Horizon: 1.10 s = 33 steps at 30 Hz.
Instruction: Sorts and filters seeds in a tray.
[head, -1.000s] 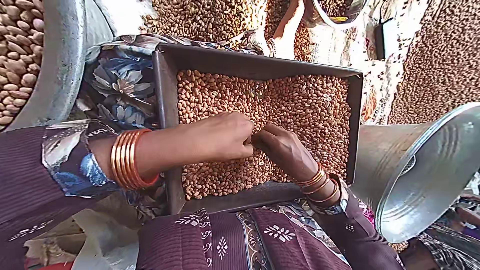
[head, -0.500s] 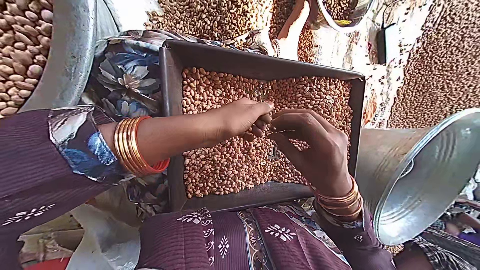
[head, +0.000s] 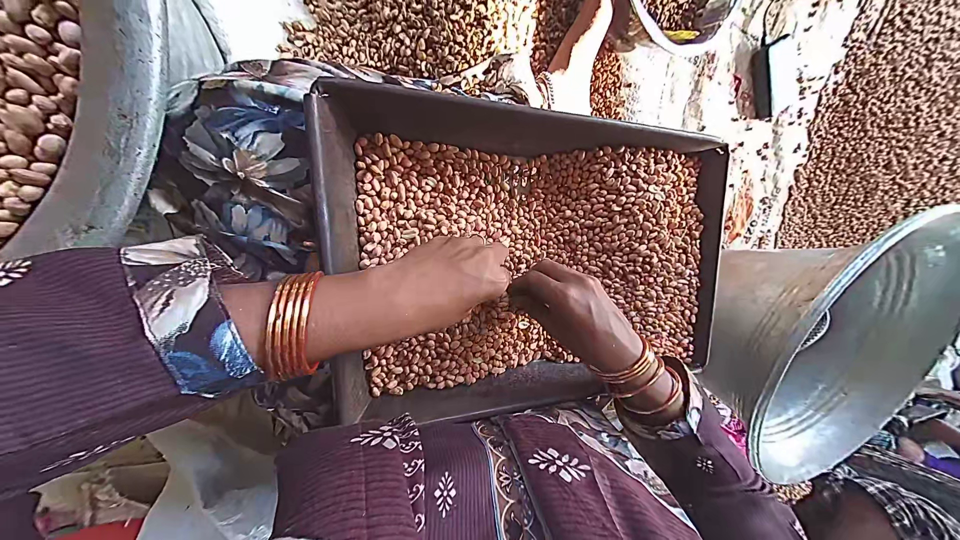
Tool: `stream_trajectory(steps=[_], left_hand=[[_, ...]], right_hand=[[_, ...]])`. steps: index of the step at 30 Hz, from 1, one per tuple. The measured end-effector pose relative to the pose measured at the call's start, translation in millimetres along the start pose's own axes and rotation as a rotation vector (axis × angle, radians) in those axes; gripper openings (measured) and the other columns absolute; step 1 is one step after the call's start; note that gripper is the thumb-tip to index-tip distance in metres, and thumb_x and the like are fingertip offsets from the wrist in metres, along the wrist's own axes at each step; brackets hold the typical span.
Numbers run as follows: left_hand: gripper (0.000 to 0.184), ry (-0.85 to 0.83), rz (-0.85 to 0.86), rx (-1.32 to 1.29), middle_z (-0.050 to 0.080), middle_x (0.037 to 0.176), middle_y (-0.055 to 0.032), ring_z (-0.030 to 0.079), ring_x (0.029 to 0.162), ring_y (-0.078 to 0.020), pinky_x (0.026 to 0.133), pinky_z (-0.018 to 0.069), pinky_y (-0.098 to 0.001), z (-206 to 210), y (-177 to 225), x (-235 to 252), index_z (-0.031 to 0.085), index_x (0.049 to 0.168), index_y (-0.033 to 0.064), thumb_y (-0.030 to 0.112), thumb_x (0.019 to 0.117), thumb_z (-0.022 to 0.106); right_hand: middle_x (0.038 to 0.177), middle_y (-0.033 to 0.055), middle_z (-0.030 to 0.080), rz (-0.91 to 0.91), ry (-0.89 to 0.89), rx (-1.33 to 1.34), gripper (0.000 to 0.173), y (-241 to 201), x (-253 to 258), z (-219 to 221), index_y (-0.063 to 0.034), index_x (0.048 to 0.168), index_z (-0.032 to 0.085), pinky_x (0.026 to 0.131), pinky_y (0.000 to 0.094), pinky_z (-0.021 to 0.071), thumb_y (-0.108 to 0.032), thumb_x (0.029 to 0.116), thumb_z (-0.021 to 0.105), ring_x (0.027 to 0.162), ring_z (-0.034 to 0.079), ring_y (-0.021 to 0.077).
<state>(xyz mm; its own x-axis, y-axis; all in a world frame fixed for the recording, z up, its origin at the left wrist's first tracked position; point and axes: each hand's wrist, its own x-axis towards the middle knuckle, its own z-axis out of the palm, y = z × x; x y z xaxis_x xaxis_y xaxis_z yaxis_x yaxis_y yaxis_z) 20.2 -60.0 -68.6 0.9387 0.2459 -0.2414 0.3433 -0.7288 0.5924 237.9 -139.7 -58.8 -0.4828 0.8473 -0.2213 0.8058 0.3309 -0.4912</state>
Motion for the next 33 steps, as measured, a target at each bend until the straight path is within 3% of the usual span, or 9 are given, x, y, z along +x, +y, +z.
stream_trajectory(steps=[5,8,10,13,18,23,29,33], left_hand=[[0.01,0.059,0.038,0.164,0.059,0.095,-0.0115,0.065,0.08,-0.0256,0.062,0.0537,-0.0364,2.8,5.7,-0.1,0.065,0.096,0.0024,-0.005,0.0899,0.067],[0.008,0.101,0.048,0.194,0.06,0.092,-0.0123,0.066,0.076,-0.0256,0.057,0.0521,-0.0356,5.9,7.8,-0.9,0.068,0.096,-0.0001,-0.005,0.0891,0.068],[0.008,0.088,0.041,0.187,0.059,0.093,-0.0119,0.065,0.076,-0.0247,0.058,0.0523,-0.0347,5.1,8.8,-1.5,0.067,0.095,0.0005,-0.004,0.0895,0.069],[0.008,0.084,0.017,0.132,0.059,0.093,-0.0115,0.066,0.081,-0.0261,0.061,0.0537,-0.0362,5.3,8.0,-1.2,0.066,0.093,0.0017,-0.002,0.0878,0.072],[0.007,0.002,-0.047,0.086,0.058,0.098,-0.011,0.065,0.087,-0.026,0.066,0.0547,-0.0365,3.4,7.9,1.8,0.065,0.099,0.0024,0.001,0.093,0.067],[0.009,0.085,-0.01,0.133,0.059,0.095,-0.0115,0.066,0.081,-0.0257,0.062,0.0536,-0.0362,10.8,6.6,2.5,0.066,0.098,0.0016,-0.005,0.0919,0.064],[0.012,0.052,0.008,0.191,0.06,0.096,-0.0128,0.066,0.08,-0.026,0.061,0.0537,-0.036,4.8,11.7,-0.1,0.067,0.097,0.0,-0.008,0.0883,0.068],[0.014,-0.035,-0.044,0.159,0.058,0.098,-0.0131,0.065,0.083,-0.0273,0.063,0.0539,-0.0371,0.0,13.1,2.0,0.064,0.1,-0.001,-0.011,0.0902,0.062]], right_hand=[[0.083,0.0024,0.065,0.08,-0.047,0.178,0.011,-2.0,-2.5,-7.5,-0.0084,0.098,0.066,0.059,0.0287,0.0538,-0.012,0.0908,0.058,0.066,0.063,0.0105],[0.091,0.0044,0.069,0.021,-0.083,0.28,0.016,-4.6,-7.7,-5.5,-0.0075,0.098,0.074,0.067,0.0249,0.0575,-0.013,0.0945,0.059,0.074,0.066,0.0088],[0.092,0.0059,0.07,-0.029,-0.09,0.297,0.018,-9.8,-10.1,0.2,-0.0076,0.103,0.077,0.07,0.0232,0.0565,-0.018,0.0981,0.063,0.076,0.066,0.0099],[0.091,0.0074,0.069,-0.069,-0.064,0.206,0.017,-17.1,-11.1,10.2,-0.0087,0.106,0.077,0.071,0.0264,0.056,-0.019,0.0967,0.066,0.077,0.066,0.0148],[0.086,0.007,0.065,-0.066,-0.025,0.045,0.015,-23.0,-9.3,18.8,-0.0087,0.1,0.075,0.068,0.029,0.0568,-0.017,0.0989,0.063,0.078,0.067,0.0189],[0.086,0.0086,0.065,-0.09,-0.009,-0.006,0.013,-24.4,-7.4,19.6,-0.0082,0.094,0.074,0.067,0.031,0.0563,-0.015,0.0973,0.064,0.079,0.066,0.0217],[0.089,0.0094,0.067,-0.077,-0.052,0.06,0.017,-24.1,-6.3,17.9,-0.0073,0.1,0.075,0.068,0.031,0.0572,-0.02,0.0971,0.064,0.076,0.066,0.02],[0.091,0.0088,0.068,-0.074,-0.048,0.042,0.017,-25.7,-5.8,19.5,-0.0072,0.1,0.075,0.069,0.0304,0.0573,-0.021,0.0979,0.064,0.077,0.067,0.0195]])
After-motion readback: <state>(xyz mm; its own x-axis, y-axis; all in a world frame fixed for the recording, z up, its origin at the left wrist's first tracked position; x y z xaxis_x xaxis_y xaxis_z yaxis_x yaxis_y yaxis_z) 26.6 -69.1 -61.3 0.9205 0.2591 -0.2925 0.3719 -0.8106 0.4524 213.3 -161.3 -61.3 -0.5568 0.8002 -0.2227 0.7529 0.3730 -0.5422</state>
